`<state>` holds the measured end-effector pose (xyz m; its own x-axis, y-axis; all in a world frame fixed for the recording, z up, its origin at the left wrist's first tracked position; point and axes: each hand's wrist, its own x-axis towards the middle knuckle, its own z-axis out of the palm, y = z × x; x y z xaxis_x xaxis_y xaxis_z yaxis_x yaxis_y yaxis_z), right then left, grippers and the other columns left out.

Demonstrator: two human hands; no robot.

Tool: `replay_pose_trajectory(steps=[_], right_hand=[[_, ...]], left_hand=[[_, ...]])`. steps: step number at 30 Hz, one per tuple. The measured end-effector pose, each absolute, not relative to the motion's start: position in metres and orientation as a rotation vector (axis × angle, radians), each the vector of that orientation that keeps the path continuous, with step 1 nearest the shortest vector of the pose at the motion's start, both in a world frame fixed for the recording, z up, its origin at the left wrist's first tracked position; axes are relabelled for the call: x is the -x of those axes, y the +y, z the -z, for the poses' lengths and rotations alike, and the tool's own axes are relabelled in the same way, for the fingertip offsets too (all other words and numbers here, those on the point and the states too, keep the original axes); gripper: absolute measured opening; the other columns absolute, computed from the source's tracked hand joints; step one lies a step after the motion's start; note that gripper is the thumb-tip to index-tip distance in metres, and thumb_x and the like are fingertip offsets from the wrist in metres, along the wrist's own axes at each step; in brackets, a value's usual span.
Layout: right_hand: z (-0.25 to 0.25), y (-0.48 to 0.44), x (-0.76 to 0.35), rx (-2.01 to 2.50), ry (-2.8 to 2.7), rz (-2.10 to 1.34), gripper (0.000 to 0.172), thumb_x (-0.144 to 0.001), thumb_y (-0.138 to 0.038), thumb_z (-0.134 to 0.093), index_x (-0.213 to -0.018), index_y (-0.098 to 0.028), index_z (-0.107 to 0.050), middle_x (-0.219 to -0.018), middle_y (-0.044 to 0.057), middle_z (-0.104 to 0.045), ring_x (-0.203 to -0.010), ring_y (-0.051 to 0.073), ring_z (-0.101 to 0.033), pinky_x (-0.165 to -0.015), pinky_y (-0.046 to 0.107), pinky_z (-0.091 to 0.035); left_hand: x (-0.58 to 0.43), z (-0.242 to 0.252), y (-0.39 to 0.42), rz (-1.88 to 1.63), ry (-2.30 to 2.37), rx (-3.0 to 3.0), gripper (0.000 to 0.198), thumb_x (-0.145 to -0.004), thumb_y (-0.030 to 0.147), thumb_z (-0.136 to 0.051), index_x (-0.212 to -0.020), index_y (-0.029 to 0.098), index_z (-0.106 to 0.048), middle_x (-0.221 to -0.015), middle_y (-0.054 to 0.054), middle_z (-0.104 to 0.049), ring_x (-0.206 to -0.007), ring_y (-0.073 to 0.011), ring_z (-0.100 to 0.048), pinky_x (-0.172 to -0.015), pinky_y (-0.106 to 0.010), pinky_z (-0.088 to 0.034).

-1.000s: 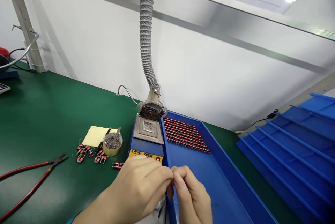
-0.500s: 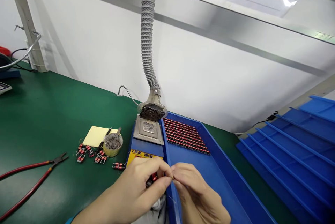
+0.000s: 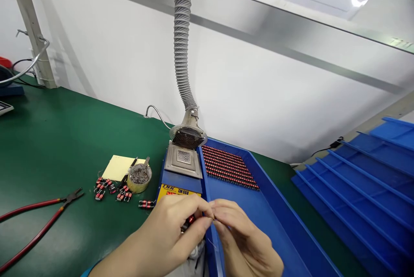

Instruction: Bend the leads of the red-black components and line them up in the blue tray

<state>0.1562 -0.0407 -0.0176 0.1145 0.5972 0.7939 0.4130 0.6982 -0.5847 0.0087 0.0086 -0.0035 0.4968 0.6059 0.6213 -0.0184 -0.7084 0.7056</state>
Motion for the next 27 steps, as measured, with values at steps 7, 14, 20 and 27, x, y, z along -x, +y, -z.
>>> replay_pose_trajectory(steps=[7, 14, 20, 27], right_hand=[[0.017, -0.044, -0.151, 0.977, -1.166, -0.904, 0.04, -0.094, -0.035, -0.049, -0.058, -0.02, -0.053, -0.043, -0.003, -0.047, -0.041, 0.011, -0.044, -0.047, 0.025, -0.042], [0.017, -0.045, -0.16, 0.923, -1.407, -0.376, 0.023, -0.08, -0.009, -0.068, -0.096, -0.026, -0.073, -0.082, 0.003, -0.074, -0.078, 0.02, -0.069, -0.071, 0.03, -0.056], [0.02, -0.044, -0.156, 1.013, -1.457, -0.237, 0.016, -0.086, -0.009, -0.059, -0.082, -0.021, -0.069, -0.073, 0.003, -0.069, -0.069, 0.017, -0.065, -0.063, 0.028, -0.05], [0.016, -0.04, -0.157, 0.802, -1.237, -0.845, 0.037, -0.093, -0.034, -0.052, -0.061, -0.02, -0.061, -0.046, -0.001, -0.052, -0.047, 0.013, -0.05, -0.051, 0.025, -0.046]], left_hand=[[-0.015, 0.009, 0.008, -1.406, 0.457, -2.453, 0.023, -0.093, 0.01, -0.038, -0.077, 0.017, -0.054, -0.061, 0.001, -0.06, -0.051, -0.0128, -0.049, -0.053, -0.026, -0.035], [-0.005, -0.002, 0.005, -1.043, 0.542, -1.891, 0.014, -0.093, 0.019, -0.05, -0.081, 0.02, -0.057, -0.07, 0.005, -0.059, -0.065, -0.0096, -0.056, -0.062, -0.016, -0.042], [-0.013, 0.006, 0.007, -1.255, 0.521, -2.236, 0.018, -0.094, 0.014, -0.043, -0.082, 0.017, -0.056, -0.068, 0.001, -0.062, -0.059, -0.0121, -0.054, -0.057, -0.022, -0.039], [-0.012, 0.005, 0.004, -1.324, 0.467, -2.191, 0.018, -0.092, 0.011, -0.043, -0.081, 0.018, -0.055, -0.065, 0.002, -0.06, -0.057, -0.0109, -0.053, -0.058, -0.021, -0.04]])
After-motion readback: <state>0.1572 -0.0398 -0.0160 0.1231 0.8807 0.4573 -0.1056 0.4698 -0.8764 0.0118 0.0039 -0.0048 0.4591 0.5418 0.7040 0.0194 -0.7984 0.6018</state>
